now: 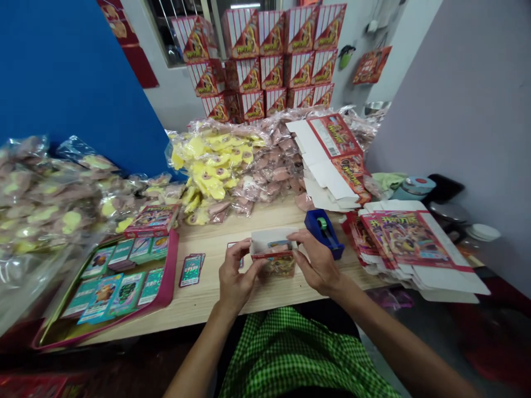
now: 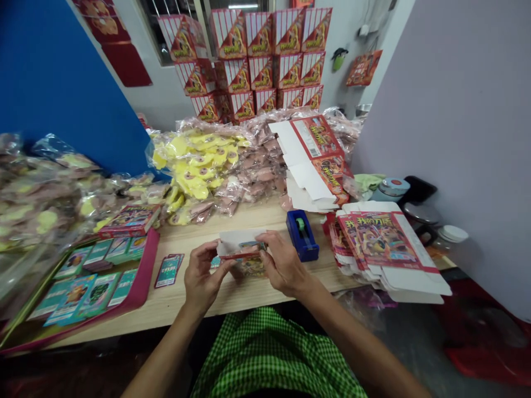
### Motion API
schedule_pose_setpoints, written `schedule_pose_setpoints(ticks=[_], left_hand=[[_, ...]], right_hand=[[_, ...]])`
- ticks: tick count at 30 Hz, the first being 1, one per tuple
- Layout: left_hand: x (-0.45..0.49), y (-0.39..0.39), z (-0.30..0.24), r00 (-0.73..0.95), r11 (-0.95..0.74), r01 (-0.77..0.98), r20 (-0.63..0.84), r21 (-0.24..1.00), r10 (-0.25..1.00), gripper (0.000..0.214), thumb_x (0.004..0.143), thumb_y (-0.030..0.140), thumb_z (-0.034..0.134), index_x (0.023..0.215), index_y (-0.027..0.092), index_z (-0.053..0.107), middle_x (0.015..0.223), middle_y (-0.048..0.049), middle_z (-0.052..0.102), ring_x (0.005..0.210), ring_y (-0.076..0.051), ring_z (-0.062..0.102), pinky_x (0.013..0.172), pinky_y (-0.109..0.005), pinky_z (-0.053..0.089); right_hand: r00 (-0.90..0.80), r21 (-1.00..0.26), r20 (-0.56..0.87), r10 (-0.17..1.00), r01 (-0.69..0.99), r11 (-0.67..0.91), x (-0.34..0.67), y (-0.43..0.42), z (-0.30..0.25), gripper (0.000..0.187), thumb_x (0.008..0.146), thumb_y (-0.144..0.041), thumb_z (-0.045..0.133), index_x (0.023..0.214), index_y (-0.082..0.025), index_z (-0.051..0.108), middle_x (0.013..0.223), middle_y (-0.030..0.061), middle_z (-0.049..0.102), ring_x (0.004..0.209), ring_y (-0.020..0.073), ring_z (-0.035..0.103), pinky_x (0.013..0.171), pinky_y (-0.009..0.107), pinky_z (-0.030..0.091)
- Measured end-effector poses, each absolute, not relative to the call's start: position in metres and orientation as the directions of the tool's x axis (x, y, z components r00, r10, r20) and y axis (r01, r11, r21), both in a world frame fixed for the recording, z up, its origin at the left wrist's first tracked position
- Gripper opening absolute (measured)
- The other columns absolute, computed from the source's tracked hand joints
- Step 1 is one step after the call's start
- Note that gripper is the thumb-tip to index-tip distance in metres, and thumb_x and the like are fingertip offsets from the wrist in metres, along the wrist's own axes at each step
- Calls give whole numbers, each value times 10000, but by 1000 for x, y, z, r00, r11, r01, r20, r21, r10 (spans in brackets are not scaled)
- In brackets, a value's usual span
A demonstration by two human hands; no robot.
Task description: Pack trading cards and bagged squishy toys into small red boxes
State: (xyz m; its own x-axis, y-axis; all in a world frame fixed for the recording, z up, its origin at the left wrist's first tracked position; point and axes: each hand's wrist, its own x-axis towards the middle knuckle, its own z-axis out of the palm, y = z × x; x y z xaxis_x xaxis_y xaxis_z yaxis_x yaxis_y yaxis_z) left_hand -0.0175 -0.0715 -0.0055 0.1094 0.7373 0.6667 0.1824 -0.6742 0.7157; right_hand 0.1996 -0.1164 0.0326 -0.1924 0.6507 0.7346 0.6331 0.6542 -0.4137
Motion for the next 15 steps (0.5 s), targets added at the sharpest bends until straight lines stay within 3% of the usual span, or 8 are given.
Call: schedule_pose_setpoints(ticks=[4, 7, 10, 13, 15], left_hand=[[-16, -74, -7, 128, -720, 292, 720, 630, 682, 343, 925, 292, 721, 1252, 240, 635, 1199, -81, 698, 1115, -231, 684, 963, -415, 585], [-16, -77, 2, 167, -759, 294, 750, 581, 640, 197, 958, 239, 662, 1150, 241, 707, 1191, -80, 680, 1110, -222, 662, 954, -395, 566], [-12, -78, 14, 176, -693, 214, 671, 688, 720, 176, 1005, 236, 574, 1091, 243, 727, 1103, -64, 674, 1044, -191, 649, 895, -328, 551], [-9, -75, 21, 146, -534, 39, 524, 845, 839, 316, 990, 311, 620, 1303, 280, 604, 997, -29, 656, 913, -160, 646, 813, -282, 552], [-11, -72, 24, 191, -478, -17, 472, 878, 861, 333, 975, 363, 647, 1291, 264, 612, 998, -41, 653, 918, -169, 650, 820, -295, 557]], right_hand=[[-51, -499, 761, 647, 591, 634, 196, -114, 16, 454, 995, -121, 457, 1438, -206, 403, 1297, 172, 623, 1183, 272, 657, 921, 411, 605], [-81, -391, 821, 566, 643, 659, 197, -114, 13, 382, 983, -83, 444, 1339, -210, 500, 1193, 153, 664, 1149, 277, 677, 904, 416, 613], [-192, -297, 814, 549, 675, 676, 200, -113, 19, 293, 973, -75, 446, 1208, -205, 563, 1115, 147, 657, 1078, 283, 683, 868, 432, 611], [-142, -432, 740, 658, 649, 627, 203, -114, 31, 301, 969, -93, 476, 1236, -218, 535, 1097, 124, 644, 1051, 265, 674, 820, 396, 613], [-94, -535, 687, 720, 606, 589, 205, -117, 38, 368, 970, -97, 491, 1313, -231, 482, 1117, 108, 638, 1013, 233, 678, 770, 343, 612]])
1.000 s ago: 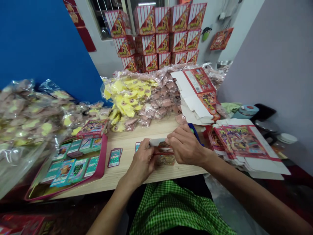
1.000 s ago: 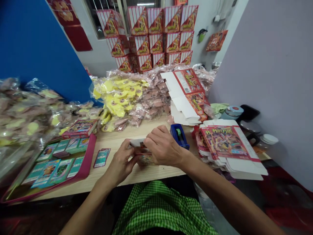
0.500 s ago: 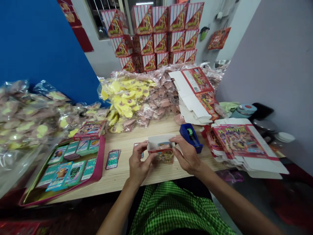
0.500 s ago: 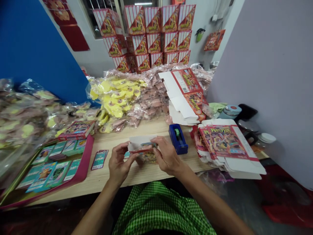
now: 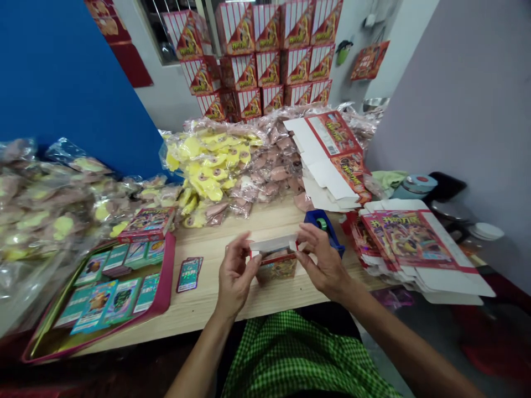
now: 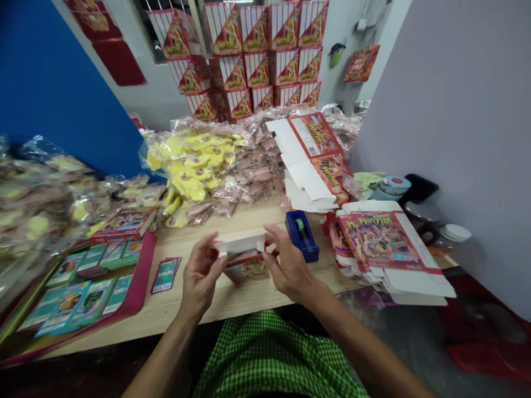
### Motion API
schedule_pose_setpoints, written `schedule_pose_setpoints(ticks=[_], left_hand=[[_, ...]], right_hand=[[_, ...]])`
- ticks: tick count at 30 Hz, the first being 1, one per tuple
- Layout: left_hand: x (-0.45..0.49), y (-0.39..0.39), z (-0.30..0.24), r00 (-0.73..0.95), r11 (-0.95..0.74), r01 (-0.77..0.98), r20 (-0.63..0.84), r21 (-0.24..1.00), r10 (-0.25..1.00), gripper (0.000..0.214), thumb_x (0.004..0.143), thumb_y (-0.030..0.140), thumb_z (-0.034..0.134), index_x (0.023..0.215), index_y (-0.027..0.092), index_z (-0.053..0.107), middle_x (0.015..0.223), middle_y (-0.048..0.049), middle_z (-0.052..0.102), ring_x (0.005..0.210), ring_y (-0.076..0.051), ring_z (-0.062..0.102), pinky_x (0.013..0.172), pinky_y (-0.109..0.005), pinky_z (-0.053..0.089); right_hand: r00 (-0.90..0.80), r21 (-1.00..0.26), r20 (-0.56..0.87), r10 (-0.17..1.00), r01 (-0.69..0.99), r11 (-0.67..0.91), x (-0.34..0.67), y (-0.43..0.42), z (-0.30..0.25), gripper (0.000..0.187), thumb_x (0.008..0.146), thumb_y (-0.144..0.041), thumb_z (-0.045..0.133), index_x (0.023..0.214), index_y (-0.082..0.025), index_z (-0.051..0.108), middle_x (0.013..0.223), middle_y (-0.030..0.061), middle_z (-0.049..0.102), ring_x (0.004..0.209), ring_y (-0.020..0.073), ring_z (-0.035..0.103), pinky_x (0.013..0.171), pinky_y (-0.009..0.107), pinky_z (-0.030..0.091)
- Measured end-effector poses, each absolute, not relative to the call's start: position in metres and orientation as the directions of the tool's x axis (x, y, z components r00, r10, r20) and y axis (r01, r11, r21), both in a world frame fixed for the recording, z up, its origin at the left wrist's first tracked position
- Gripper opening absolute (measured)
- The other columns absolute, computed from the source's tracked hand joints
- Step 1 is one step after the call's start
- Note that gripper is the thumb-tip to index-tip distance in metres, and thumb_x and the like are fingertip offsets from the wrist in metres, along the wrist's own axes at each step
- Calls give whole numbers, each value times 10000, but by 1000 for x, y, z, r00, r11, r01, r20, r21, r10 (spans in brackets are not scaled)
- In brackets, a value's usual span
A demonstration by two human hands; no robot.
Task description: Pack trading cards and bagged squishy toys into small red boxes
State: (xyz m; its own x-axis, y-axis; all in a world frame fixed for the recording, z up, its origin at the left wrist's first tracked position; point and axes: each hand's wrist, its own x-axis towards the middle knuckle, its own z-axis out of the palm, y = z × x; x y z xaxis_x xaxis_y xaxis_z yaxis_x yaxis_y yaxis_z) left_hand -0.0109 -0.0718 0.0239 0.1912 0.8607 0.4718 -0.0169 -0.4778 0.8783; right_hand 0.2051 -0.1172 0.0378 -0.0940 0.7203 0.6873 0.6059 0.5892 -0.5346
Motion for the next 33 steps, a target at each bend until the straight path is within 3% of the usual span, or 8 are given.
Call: schedule_pose_setpoints(ticks=[2, 4, 8, 14, 18, 27, 30, 33], left_hand=[[-16, -68, 25, 254, -500, -4, 484, 866, 837, 225, 957, 397, 672, 1100, 230, 721, 1024, -72, 671, 990, -202, 656, 873, -332, 553], [-22, -66, 25, 295, -537, -4, 515, 843, 805, 259, 900, 456, 737, 995, 218, 766, 1098, -104, 698, 1068, -248, 663, 918, -378, 550], [-26, -68, 24, 318, -535, 22, 502, 844, 804, 298, 858, 452, 787, 1049, 224, 767, 1127, -108, 754, 1068, -268, 703, 930, -400, 560], [-19, -75, 27, 233, -543, 72, 515, 837, 825, 378, 924, 263, 723, 1298, 248, 672, 1025, -51, 779, 932, -196, 738, 858, -328, 588], [-24, -71, 37, 366, -703, 58, 640, 709, 675, 254, 961, 139, 626, 1121, 278, 766, 1048, -46, 749, 969, -168, 709, 840, -286, 570], [-39, -60, 39, 518, -868, 134, 713, 479, 473, 305, 932, 91, 662, 1190, 245, 714, 1100, -69, 719, 1015, -169, 711, 848, -279, 595], [-41, -57, 41, 576, -923, 183, 724, 338, 379, 257, 968, 134, 629, 1204, 213, 691, 1143, -103, 714, 1036, -183, 716, 839, -294, 612], [-39, -54, 43, 630, -956, 214, 720, 199, 291, 277, 958, 233, 678, 1230, 185, 659, 1218, -152, 710, 1082, -223, 708, 871, -362, 625]], right_hand=[[-144, -517, 682, 717, 598, 613, 207, -122, 44, 344, 973, -72, 467, 1277, -233, 495, 1117, 102, 628, 994, 215, 669, 778, 331, 604], [-257, -433, 675, 691, 621, 654, 209, -126, 49, 267, 973, -60, 440, 1174, -214, 526, 1131, 122, 617, 1060, 242, 645, 862, 390, 590], [-335, -402, 607, 720, 653, 642, 209, -132, 57, 159, 997, -115, 452, 1131, -182, 505, 1153, 165, 610, 1144, 306, 603, 925, 474, 562], [-271, -469, 605, 748, 639, 610, 198, -130, 62, 158, 1017, -94, 405, 1118, -184, 487, 981, 100, 599, 893, 244, 591, 774, 388, 544], [-271, -484, 586, 764, 639, 598, 197, -133, 65, 149, 1001, -80, 405, 986, -201, 491, 987, 100, 580, 908, 236, 571, 783, 382, 526], [-390, -368, 485, 783, 720, 588, 200, -135, 82, 197, 965, -59, 389, 867, -190, 499, 909, 85, 566, 828, 210, 548, 709, 336, 505], [-454, -278, 455, 767, 746, 606, 202, -137, 80, 184, 947, -59, 398, 937, -156, 555, 1029, 142, 604, 935, 251, 587, 782, 382, 549], [-476, -190, 530, 702, 740, 645, 203, -140, 64, 271, 922, -23, 394, 1100, -104, 583, 1156, 199, 604, 1058, 287, 595, 873, 431, 574]])
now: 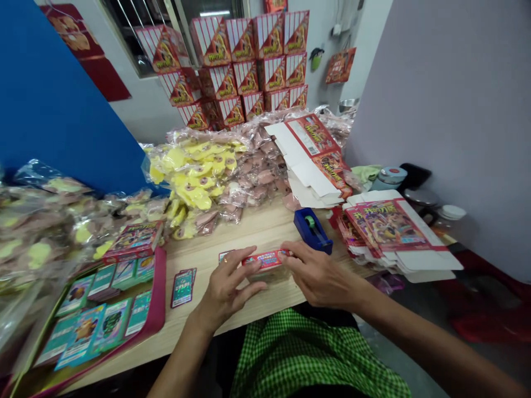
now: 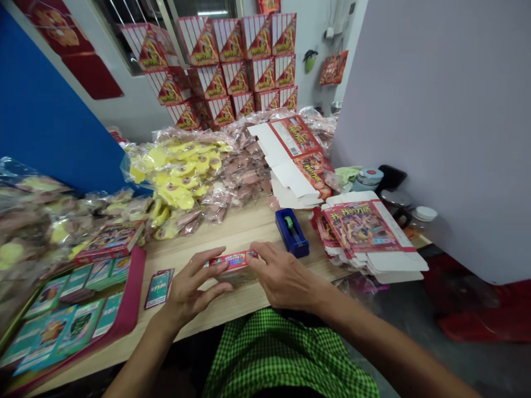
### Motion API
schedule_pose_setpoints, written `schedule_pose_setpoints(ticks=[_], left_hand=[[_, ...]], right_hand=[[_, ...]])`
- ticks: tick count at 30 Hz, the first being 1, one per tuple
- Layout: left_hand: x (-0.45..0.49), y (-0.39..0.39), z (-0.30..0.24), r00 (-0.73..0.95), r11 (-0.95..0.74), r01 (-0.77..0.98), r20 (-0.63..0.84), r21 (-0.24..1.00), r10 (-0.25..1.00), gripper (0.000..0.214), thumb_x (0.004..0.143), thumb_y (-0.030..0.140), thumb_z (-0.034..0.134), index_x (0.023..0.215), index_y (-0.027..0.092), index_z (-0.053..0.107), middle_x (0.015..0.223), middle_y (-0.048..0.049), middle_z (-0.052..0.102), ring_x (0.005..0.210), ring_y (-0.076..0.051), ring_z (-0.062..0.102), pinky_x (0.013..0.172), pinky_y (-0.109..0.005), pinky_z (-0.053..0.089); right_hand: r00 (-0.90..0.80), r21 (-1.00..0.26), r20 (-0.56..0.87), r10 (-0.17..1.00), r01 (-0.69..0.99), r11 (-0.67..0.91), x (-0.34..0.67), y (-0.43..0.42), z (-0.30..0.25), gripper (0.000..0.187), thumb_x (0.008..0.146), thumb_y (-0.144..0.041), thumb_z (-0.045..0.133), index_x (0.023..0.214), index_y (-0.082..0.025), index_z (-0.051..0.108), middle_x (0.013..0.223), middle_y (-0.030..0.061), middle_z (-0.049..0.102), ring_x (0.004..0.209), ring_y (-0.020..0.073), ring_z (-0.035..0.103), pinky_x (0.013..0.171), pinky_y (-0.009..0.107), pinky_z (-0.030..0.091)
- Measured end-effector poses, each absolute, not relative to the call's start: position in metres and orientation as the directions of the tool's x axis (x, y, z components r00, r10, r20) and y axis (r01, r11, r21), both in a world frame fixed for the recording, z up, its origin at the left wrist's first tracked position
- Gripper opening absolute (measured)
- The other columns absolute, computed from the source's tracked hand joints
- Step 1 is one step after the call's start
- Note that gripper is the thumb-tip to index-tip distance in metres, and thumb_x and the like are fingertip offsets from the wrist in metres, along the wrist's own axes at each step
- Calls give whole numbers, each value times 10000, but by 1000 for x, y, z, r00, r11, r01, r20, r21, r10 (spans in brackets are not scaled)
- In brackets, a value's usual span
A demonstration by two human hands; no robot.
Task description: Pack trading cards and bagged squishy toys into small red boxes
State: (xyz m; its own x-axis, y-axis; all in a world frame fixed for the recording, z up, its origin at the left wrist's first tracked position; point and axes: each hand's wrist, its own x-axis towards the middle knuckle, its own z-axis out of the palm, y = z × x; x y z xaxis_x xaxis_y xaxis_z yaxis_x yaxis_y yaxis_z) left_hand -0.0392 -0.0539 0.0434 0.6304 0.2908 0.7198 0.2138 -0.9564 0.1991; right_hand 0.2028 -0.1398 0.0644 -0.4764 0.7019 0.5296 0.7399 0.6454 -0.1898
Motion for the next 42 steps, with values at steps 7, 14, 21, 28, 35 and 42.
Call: schedule_pose_setpoints(ticks=[7, 14, 21, 28, 35, 42], left_hand=[[-27, -78, 46, 572, -950, 287, 774, 123, 273, 254, 953, 78, 622, 1182, 164, 690, 1110, -113, 706, 986, -191, 679, 831, -310, 601], [-9, -114, 45, 549, -957, 247, 792, 150, 266, 225, 937, 35, 623, 1121, 130, 712, 1084, -123, 694, 987, -196, 660, 844, -320, 598], [-3, -114, 44, 549, -949, 239, 777, 207, 308, 266, 921, 18, 626, 1162, 111, 691, 1105, -146, 690, 1003, -207, 664, 830, -343, 617], [-7, -111, 43, 571, -944, 247, 754, 217, 323, 261, 946, 33, 595, 1175, 117, 687, 1150, -154, 715, 1050, -207, 683, 872, -342, 621], [-4, -109, 52, 552, -933, 228, 752, 279, 360, 175, 946, 40, 605, 1087, 109, 683, 1081, -138, 753, 987, -192, 714, 856, -343, 626], [-1, -114, 47, 488, -904, 213, 761, 371, 427, 161, 948, 54, 600, 1081, 140, 633, 1067, -117, 747, 999, -192, 727, 849, -353, 626]], right_hand=[[-35, -556, 583, 812, 711, 430, 224, -142, 44, 293, 911, -28, 431, 1065, -187, 624, 1214, 137, 652, 1189, 234, 620, 975, 380, 549], [539, -773, 31, 842, 546, -321, 274, -122, 29, 171, 785, -102, 617, 651, -198, 574, 730, 79, 660, 849, 278, 715, 833, 381, 562], [548, -890, -173, 819, 269, -368, 272, -123, 16, 100, 873, -255, 538, 780, -220, 538, 693, 8, 675, 590, 187, 710, 507, 248, 541], [608, -909, -76, 790, 284, -306, 268, -144, -9, 277, 723, -335, 597, 527, -242, 426, 629, 26, 596, 642, 211, 649, 616, 323, 561], [534, -881, 182, 826, 462, -105, 235, -189, 37, 158, 865, -352, 618, 782, -223, 658, 688, 14, 634, 633, 173, 589, 589, 278, 465], [154, -999, 45, 987, -10, 47, 168, -201, 74, 567, 985, -375, 614, 1514, -203, 502, 646, -8, 698, 508, 134, 603, 504, 241, 527]])
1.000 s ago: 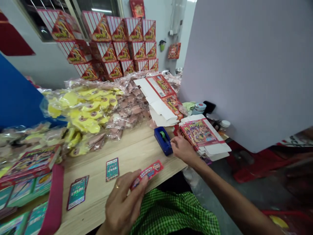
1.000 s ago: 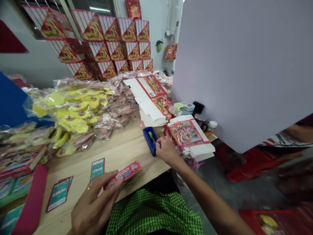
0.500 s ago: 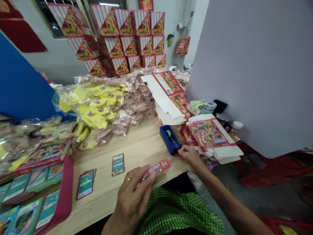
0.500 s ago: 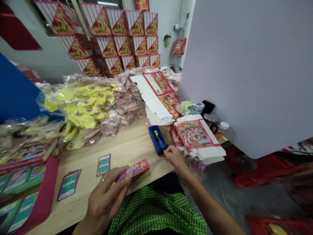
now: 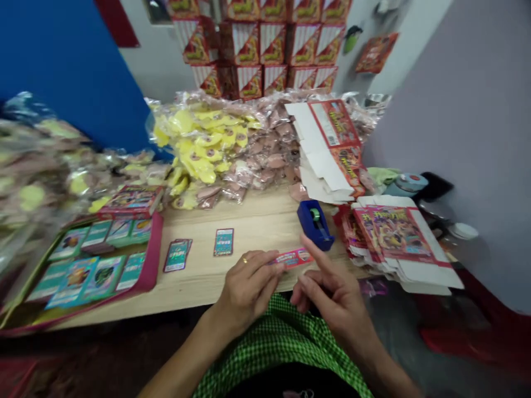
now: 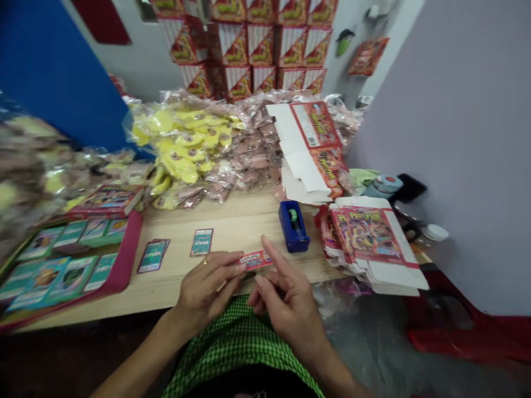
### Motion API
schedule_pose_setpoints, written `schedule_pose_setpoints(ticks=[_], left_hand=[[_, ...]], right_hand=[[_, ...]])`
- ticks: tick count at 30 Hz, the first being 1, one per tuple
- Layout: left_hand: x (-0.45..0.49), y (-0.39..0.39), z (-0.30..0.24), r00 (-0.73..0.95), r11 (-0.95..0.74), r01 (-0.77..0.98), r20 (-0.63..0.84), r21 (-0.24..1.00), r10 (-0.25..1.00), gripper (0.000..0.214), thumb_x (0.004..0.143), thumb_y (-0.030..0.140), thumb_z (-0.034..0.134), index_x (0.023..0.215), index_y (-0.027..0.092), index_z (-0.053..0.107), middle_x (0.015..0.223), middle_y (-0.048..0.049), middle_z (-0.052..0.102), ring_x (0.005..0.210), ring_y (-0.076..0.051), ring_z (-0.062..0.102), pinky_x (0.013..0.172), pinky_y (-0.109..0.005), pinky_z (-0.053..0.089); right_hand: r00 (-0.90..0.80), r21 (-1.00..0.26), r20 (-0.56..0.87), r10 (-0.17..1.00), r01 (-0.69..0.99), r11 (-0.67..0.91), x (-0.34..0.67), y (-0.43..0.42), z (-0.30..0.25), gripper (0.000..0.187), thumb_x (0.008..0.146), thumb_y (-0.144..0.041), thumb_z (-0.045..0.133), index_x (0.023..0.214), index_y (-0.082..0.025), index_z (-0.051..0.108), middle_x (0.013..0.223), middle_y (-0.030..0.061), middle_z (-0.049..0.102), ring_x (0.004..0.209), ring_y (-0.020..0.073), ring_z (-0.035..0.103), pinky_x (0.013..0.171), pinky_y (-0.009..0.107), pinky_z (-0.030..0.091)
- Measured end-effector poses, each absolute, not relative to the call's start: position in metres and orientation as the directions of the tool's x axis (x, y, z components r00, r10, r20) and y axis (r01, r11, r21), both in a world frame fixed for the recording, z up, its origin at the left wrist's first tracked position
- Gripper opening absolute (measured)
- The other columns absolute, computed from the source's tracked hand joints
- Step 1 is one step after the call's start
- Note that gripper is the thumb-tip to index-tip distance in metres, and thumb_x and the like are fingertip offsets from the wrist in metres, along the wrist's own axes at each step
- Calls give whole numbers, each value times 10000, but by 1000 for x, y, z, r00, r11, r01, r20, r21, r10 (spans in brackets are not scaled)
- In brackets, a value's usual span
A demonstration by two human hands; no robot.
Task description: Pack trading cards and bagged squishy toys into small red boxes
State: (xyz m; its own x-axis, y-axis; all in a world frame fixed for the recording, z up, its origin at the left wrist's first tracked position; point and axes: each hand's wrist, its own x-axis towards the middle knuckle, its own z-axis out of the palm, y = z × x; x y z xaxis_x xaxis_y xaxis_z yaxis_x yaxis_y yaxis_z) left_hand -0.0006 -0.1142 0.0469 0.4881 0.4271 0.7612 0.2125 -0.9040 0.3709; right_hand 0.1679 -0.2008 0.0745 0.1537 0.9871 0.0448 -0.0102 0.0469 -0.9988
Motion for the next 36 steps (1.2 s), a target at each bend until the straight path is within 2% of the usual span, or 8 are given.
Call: schedule_pose_setpoints(ticks=[3, 7, 10, 14, 17, 22, 28, 36], left_hand=[[-1, -117, 43, 438, -859, 202, 741, 470, 509, 141, 951, 76, 608, 1059, 163, 584, 994, -85, 738, 1007, -188, 729, 855, -346, 626], [-3, -118, 41, 454, -875, 197, 749, 443, 482, 258, 961, 83, 592, 1210, 145, 560, 1065, -107, 733, 1026, -200, 715, 866, -366, 628], [-4, -117, 41, 454, -859, 198, 733, 472, 507, 323, 968, 97, 600, 1283, 136, 541, 1070, -104, 728, 994, -189, 707, 847, -344, 626], [-4, -113, 42, 464, -854, 186, 723, 487, 513, 234, 960, 98, 621, 1181, 154, 572, 1085, -112, 736, 1004, -191, 711, 845, -333, 615], [-4, -112, 44, 490, -874, 190, 728, 447, 479, 164, 945, 56, 623, 1062, 165, 588, 1035, -101, 753, 1038, -199, 720, 879, -340, 603], [-5, -114, 46, 517, -891, 199, 729, 408, 449, 149, 938, 39, 616, 976, 178, 577, 960, -84, 763, 1060, -218, 737, 883, -351, 603], [-5, -114, 49, 537, -910, 226, 735, 348, 414, 268, 952, 64, 602, 1205, 151, 610, 1116, -128, 733, 1039, -211, 710, 869, -358, 610], [-7, -110, 57, 623, -898, 199, 656, 394, 426, 324, 965, 76, 557, 1270, 158, 629, 1146, -127, 668, 1022, -207, 646, 835, -360, 590]], right_hand=[[197, -993, -41, 980, -118, -18, 156, -189, 65, 788, 946, -437, 686, 1605, -168, 347, 657, 14, 718, 500, 150, 621, 491, 258, 544], [236, -974, -126, 964, -214, -75, 150, -184, 59, 936, 864, -465, 782, 1607, -125, 325, 640, 31, 716, 471, 169, 620, 444, 262, 523], [235, -971, -74, 969, -240, -16, 151, -194, 70, 746, 934, -420, 723, 1569, -182, 412, 654, 25, 710, 492, 168, 620, 463, 273, 529], [238, -976, 175, 955, -86, 200, 152, -205, 88, 469, 1025, -292, 605, 1485, -307, 520, 719, -1, 686, 628, 157, 631, 593, 286, 547], [114, -979, 194, 974, -39, 200, 151, -197, 85, 425, 1025, -285, 571, 1447, -260, 529, 703, -21, 648, 599, 133, 588, 566, 262, 499], [170, -998, 37, 985, -44, 45, 150, -184, 70, 504, 994, -354, 562, 1447, -156, 463, 643, -48, 616, 490, 107, 541, 472, 226, 435], [256, -990, -120, 959, -103, -96, 144, -189, 65, 676, 937, -455, 603, 1500, -143, 398, 609, -38, 651, 448, 141, 589, 420, 226, 456], [275, -988, -40, 961, -152, 3, 143, -188, 54, 808, 950, -443, 625, 1583, -133, 230, 651, -24, 664, 527, 149, 614, 504, 250, 529]])
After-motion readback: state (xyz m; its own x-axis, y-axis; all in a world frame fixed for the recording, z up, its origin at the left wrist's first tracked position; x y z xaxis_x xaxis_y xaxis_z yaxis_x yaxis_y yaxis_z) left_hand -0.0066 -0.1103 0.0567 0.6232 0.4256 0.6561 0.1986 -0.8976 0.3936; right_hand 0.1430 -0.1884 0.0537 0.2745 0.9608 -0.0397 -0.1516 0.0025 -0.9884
